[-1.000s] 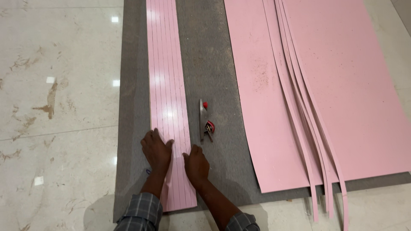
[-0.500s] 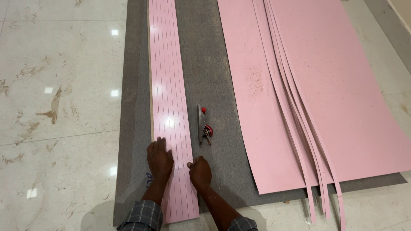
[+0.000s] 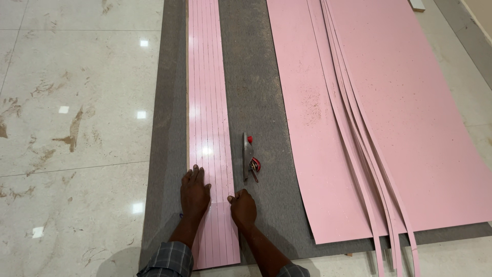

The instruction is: The person cuts a long pink foam sheet into thin strips using a utility knife and a straight edge. They align the sheet, score along the lines, and snap off the strips, repeating the process for multiple pieces.

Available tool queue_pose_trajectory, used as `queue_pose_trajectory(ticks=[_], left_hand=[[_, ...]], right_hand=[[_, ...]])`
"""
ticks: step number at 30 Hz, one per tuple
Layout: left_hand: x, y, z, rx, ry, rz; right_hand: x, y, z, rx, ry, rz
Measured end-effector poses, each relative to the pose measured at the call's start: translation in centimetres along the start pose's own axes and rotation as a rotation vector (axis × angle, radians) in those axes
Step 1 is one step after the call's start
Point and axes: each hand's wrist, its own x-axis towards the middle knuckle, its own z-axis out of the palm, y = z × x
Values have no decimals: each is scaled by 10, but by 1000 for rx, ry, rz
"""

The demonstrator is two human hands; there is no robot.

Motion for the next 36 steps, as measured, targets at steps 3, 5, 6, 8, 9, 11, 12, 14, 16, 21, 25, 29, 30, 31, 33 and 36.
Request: queue_pose_trajectory(ticks=[3,5,6,8,9,11,12,14,16,21,25,29,30,31,33,36], left_hand=[[2,-2,4,14,6,25],[1,-3,4,18,-4,33],[5,-3,3,28,11,52],[10,-3,0,47,22,86],[9,-4,-1,50,2,73],[-2,-3,-2,43,-44,47],[-1,-3,-4,32,-56,39],[2,-3,-10,57,-103,29],[8,-3,-16,93,-173,34],[13,-5,-32,169,-287,103],[14,-8,-43,244,-370,165],[15,-7,-47,249,-366,184],[14,-7,-46,251,-358,188],[13,-7,-46,253,-350,191],[10,-7,-44,261,-354,190],[13,-6,-44,286,-356,195]], right_hand=[[1,2,2,19,-13,26],[1,5,4,-1,-3,12],[8,4,6,-22,8,-3],[17,6,10,-47,31,-68],[19,11,13,-50,43,-117],[16,26,15,-22,27,-121],[18,31,16,31,8,-137],[24,38,16,94,-36,-165],[30,42,14,123,-91,-182],[29,43,8,143,-106,-226],[26,38,6,126,-111,-178],[26,35,2,161,-133,-175],[25,35,1,173,-138,-179],[23,36,1,186,-143,-182],[21,38,0,180,-138,-174],[23,35,3,187,-108,-175]])
